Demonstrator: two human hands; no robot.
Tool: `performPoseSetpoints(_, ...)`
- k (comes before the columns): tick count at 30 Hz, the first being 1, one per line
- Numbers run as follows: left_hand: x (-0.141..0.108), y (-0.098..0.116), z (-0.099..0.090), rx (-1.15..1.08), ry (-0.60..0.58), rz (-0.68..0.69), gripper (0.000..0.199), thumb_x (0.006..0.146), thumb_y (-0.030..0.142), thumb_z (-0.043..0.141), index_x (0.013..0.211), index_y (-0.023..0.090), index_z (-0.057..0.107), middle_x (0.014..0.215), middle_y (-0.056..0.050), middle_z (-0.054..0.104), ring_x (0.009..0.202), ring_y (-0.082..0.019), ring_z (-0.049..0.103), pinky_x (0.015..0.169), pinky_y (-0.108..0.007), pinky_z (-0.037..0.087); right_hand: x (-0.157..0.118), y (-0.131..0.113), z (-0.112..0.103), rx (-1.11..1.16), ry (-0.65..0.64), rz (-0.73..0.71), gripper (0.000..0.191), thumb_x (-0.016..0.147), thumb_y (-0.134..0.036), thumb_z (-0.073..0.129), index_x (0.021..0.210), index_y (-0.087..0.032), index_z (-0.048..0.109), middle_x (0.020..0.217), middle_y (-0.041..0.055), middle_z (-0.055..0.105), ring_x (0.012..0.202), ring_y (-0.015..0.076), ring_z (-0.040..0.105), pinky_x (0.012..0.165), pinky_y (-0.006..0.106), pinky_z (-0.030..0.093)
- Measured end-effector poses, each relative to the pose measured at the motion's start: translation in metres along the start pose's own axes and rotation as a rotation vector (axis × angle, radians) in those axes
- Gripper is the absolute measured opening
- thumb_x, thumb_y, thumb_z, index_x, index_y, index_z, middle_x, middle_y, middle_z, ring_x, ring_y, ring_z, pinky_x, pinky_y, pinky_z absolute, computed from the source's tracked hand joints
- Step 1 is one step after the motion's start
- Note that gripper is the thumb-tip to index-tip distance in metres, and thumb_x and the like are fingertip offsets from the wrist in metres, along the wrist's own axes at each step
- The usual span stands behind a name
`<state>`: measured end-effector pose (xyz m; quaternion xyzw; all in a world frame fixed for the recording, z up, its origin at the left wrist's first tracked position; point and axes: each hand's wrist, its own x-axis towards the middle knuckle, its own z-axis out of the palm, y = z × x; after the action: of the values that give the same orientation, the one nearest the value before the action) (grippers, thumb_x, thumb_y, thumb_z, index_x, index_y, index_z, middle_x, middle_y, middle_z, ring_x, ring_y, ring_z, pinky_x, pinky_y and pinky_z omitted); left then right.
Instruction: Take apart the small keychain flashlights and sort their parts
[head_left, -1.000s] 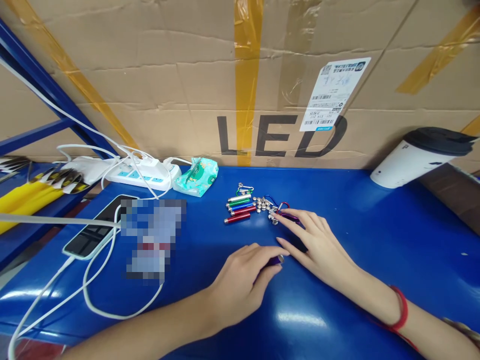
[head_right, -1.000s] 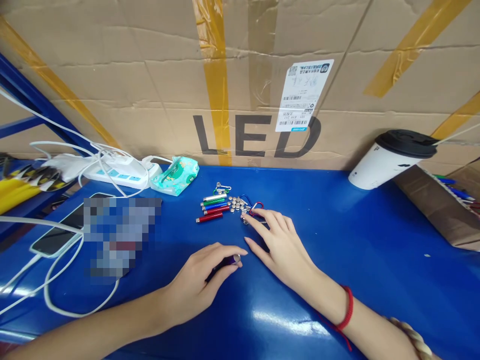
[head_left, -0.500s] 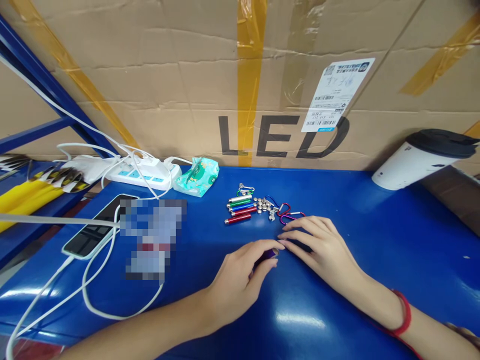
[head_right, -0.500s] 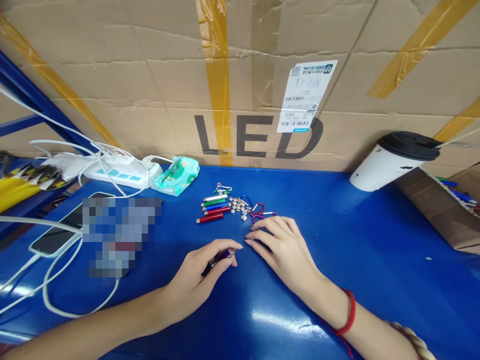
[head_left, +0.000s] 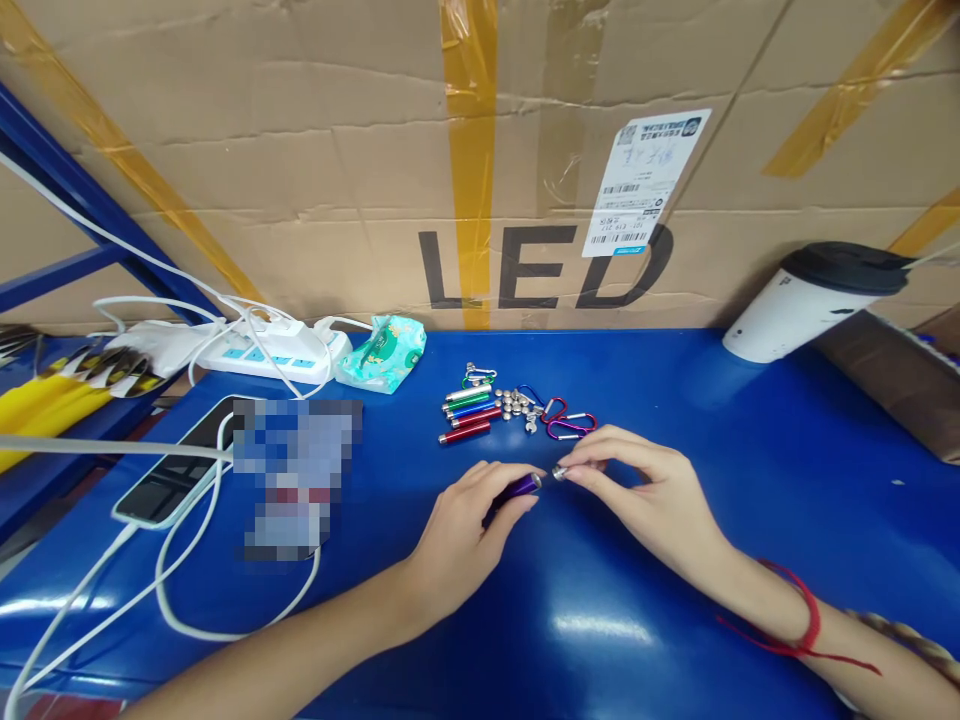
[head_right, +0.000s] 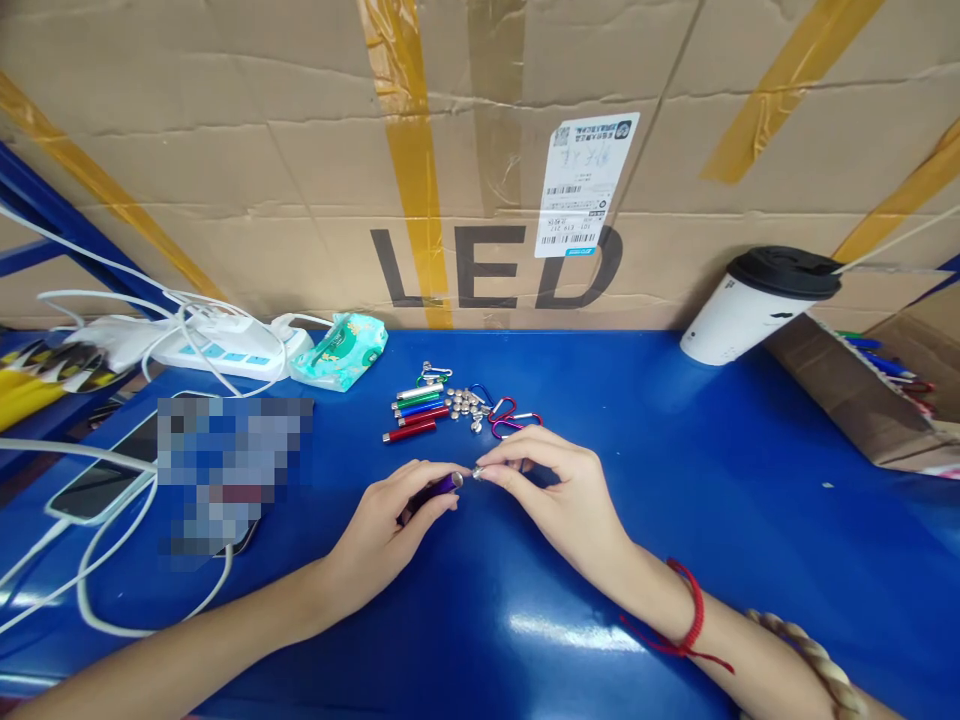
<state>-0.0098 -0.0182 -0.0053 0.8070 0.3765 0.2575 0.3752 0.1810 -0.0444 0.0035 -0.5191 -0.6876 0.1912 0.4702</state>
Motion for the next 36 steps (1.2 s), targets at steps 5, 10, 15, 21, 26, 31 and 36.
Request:
performPoseSetpoints(5,0.001,0.002,0.0,0.023,0.007,0.084,0.018,0.091,0.022,0.046,0.101,0.022,0.062,0.089,-0.001,0.067,0.076,-0.015,0.058,0.081,-0.029,0.045,-0.001,-0.006,0.001,0.086,-0.064,0.024,0.015,0.081,-0.033,0.064,0.072,-0.021,0.069,0.072,0.0026,0.069,0.068,0.016,0.063,0.064,0.028,0.052)
performPoseSetpoints(10,0.0,-0.003,0.0,0.068,-0.007,0.198,0.022,0.092,0.018,0.043,0.104,0.017,0.061,0.08,-0.003,0.064,0.071,-0.015,0.053,0.074,-0.028,0.043,-0.001,-0.002,0.001,0.127,-0.135,0.103,0.017,0.078,-0.035,0.066,0.069,-0.021,0.068,0.069,0.0017,0.068,0.065,0.0149,0.061,0.061,0.027,0.048)
performPoseSetpoints(15,-0.001,-0.007,0.001,0.104,-0.043,0.243,0.025,0.094,0.022,0.039,0.105,0.014,0.06,0.072,-0.003,0.059,0.068,-0.015,0.049,0.066,-0.026,0.042,0.002,0.002,0.001,0.173,-0.247,0.224,0.021,0.072,-0.038,0.069,0.063,-0.019,0.066,0.063,0.0004,0.065,0.058,0.0129,0.056,0.057,0.026,0.044)
performPoseSetpoints(21,-0.003,-0.007,0.0,0.062,-0.12,0.262,0.025,0.095,0.023,0.035,0.104,0.015,0.057,0.078,-0.004,0.061,0.073,-0.015,0.053,0.068,-0.026,0.045,0.004,0.001,0.0,0.179,-0.32,0.254,0.022,0.07,-0.036,0.07,0.058,-0.019,0.065,0.06,-0.0005,0.062,0.056,0.0118,0.052,0.056,0.025,0.041)
performPoseSetpoints(26,-0.005,-0.007,-0.001,0.103,-0.22,0.301,0.025,0.095,0.023,0.033,0.105,0.017,0.055,0.085,-0.006,0.062,0.075,-0.016,0.055,0.069,-0.025,0.047,0.002,0.003,0.0,0.21,-0.383,0.323,0.023,0.066,-0.037,0.073,0.055,-0.018,0.066,0.056,-0.0018,0.059,0.053,0.0103,0.049,0.05,0.023,0.039)
performPoseSetpoints(31,-0.006,-0.009,0.0,0.136,-0.239,0.345,0.025,0.095,0.022,0.032,0.104,0.017,0.055,0.081,-0.005,0.061,0.072,-0.015,0.056,0.064,-0.024,0.047,0.0,0.002,0.0,0.221,-0.413,0.352,0.024,0.064,-0.039,0.075,0.055,-0.017,0.067,0.056,-0.0017,0.058,0.051,0.0091,0.048,0.048,0.021,0.038)
performPoseSetpoints(36,-0.007,-0.012,0.003,0.17,-0.185,0.395,0.024,0.095,0.019,0.032,0.103,0.017,0.055,0.073,-0.003,0.057,0.065,-0.014,0.053,0.058,-0.022,0.043,-0.003,0.003,-0.001,0.188,-0.422,0.322,0.026,0.065,-0.044,0.074,0.06,-0.018,0.069,0.06,-0.0018,0.06,0.049,0.008,0.047,0.048,0.021,0.037)
